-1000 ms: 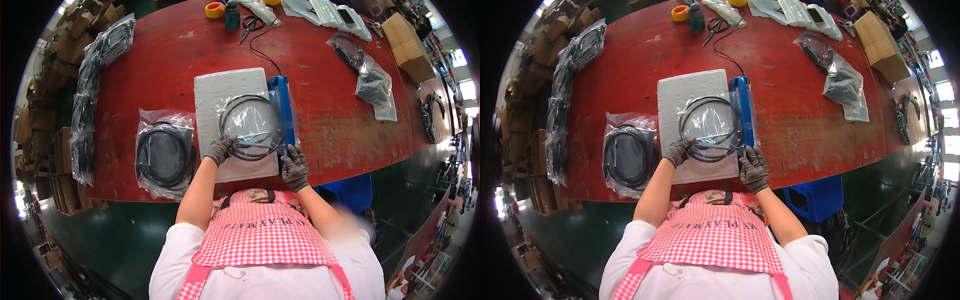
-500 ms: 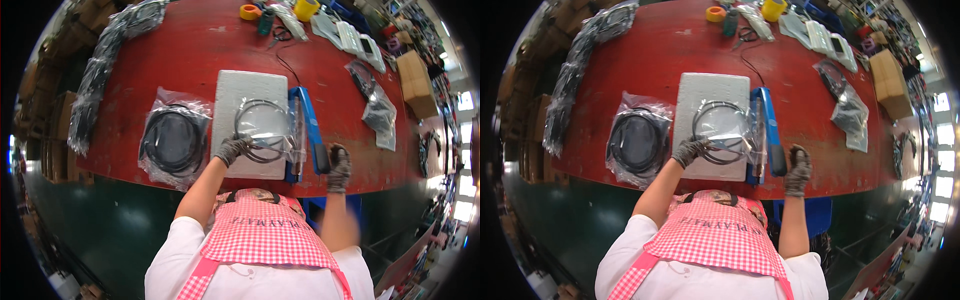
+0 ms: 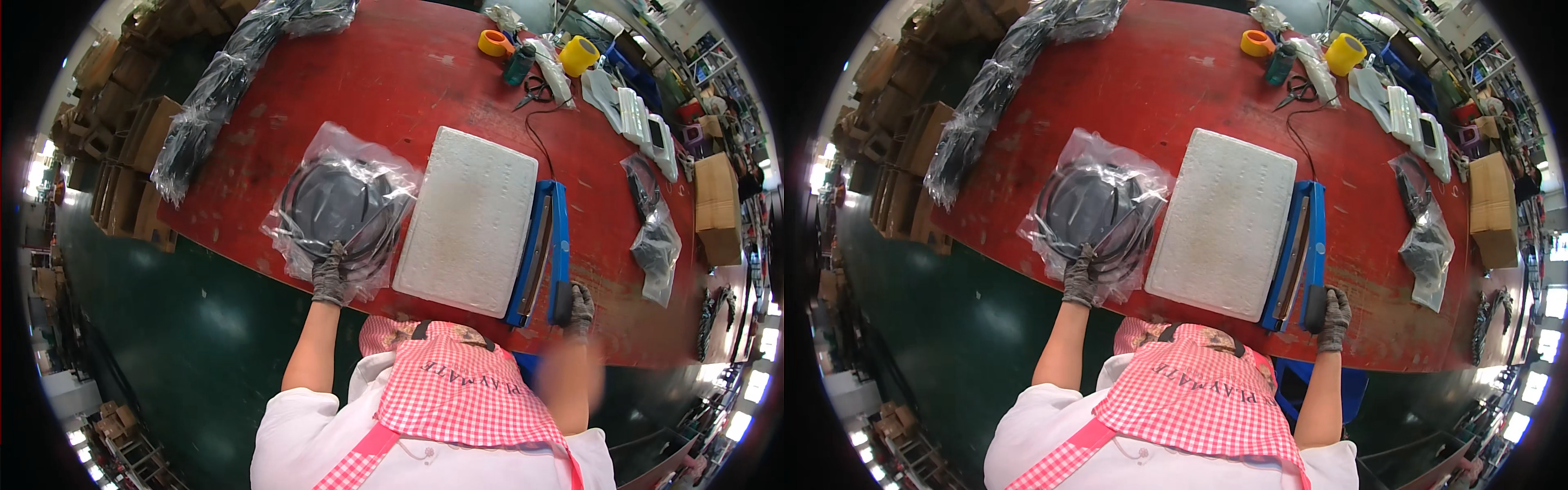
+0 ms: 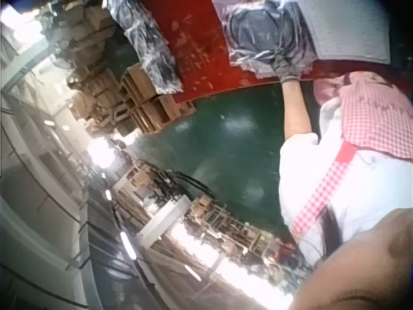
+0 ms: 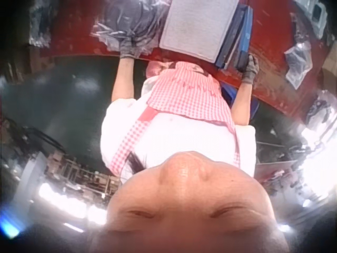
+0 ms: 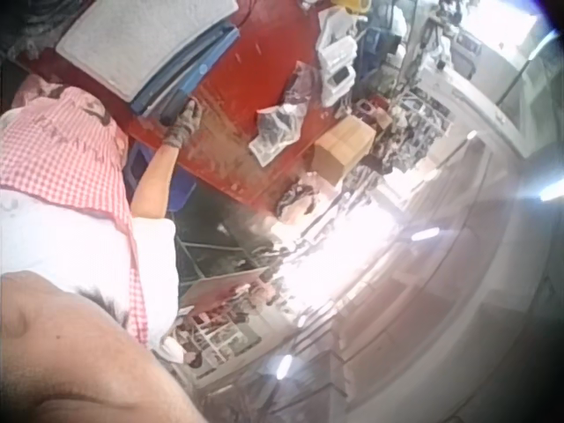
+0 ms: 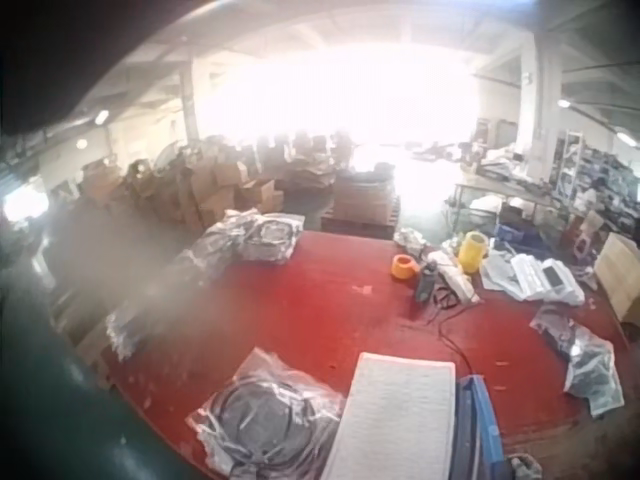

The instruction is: Packaging and sealing black cables into plastic bags using a heat sealer on a fabrication floor.

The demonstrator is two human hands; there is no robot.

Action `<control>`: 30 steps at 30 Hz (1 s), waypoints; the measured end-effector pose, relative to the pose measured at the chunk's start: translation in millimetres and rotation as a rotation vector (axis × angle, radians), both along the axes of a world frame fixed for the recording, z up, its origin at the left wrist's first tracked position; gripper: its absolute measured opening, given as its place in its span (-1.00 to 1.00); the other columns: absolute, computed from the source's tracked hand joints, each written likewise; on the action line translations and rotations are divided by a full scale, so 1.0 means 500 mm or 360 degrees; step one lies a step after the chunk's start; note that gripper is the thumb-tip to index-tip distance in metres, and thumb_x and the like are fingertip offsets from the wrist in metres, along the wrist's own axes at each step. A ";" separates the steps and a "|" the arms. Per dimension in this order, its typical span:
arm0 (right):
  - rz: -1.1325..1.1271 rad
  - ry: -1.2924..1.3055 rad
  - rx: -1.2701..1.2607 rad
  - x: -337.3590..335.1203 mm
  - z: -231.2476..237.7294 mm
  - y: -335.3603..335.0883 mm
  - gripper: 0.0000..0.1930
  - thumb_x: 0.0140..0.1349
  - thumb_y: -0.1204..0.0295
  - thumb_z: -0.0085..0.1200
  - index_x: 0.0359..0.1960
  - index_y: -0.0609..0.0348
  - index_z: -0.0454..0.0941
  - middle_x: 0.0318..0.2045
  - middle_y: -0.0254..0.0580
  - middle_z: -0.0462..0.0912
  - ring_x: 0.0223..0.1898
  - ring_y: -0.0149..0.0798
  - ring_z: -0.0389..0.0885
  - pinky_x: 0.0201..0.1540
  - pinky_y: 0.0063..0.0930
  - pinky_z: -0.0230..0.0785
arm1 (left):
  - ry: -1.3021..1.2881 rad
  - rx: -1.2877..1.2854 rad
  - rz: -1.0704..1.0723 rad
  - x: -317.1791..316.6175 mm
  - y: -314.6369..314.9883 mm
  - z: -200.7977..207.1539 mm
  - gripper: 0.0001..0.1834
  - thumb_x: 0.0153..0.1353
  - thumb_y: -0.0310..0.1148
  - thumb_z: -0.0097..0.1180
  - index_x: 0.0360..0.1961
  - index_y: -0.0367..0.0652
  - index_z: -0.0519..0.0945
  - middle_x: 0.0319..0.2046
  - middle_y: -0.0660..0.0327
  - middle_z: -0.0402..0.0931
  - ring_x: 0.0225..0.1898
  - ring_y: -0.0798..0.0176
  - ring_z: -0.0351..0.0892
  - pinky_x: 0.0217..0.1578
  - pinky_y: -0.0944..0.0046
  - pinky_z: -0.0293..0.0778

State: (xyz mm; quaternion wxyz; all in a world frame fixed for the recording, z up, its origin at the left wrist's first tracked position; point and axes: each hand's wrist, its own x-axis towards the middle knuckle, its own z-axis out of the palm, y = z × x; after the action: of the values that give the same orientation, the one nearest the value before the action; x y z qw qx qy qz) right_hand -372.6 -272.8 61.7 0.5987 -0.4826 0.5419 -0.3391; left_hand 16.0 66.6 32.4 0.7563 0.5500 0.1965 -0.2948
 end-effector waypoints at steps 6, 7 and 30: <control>0.0003 0.0006 -0.0109 -0.034 -0.020 -0.002 -0.87 0.16 0.41 -0.02 -0.33 0.15 0.53 -0.41 -0.35 0.55 -0.39 -0.46 0.47 -0.30 -0.57 0.36 | 0.0005 0.0713 -0.0023 0.004 -0.004 0.032 -0.54 -0.12 -0.21 0.30 -0.23 -0.25 0.48 -0.35 0.12 0.49 -0.46 0.18 0.47 -0.43 0.28 0.43; -0.0035 -0.0012 -0.0132 -0.050 -0.025 0.003 -0.87 0.15 0.41 -0.02 -0.33 0.15 0.53 -0.41 -0.35 0.55 -0.39 -0.46 0.47 -0.31 -0.57 0.36 | -0.0103 0.0851 -0.0075 -0.001 -0.024 0.064 -0.48 -0.13 -0.19 0.30 -0.18 -0.27 0.46 -0.32 0.10 0.48 -0.45 0.16 0.48 -0.42 0.26 0.43; -0.0930 0.0142 0.0364 -0.265 -0.185 -0.789 -0.79 0.07 0.25 -0.03 -0.35 0.08 0.38 -0.59 -0.19 0.50 -0.60 -0.20 0.43 -0.59 -0.30 0.26 | -0.1409 0.2229 -0.0311 -0.053 -0.166 -0.074 -0.61 -0.21 -0.43 0.03 -0.23 -0.24 0.48 -0.25 0.08 0.44 -0.23 0.05 0.39 -0.20 0.06 0.36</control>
State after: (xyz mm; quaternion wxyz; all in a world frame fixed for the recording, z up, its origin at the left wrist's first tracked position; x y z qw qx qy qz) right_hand -504.9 -667.2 -30.6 0.5019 -0.2504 0.7181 -0.4120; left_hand -10.7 -16.3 -4.5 0.2178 0.9727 -0.0298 0.0748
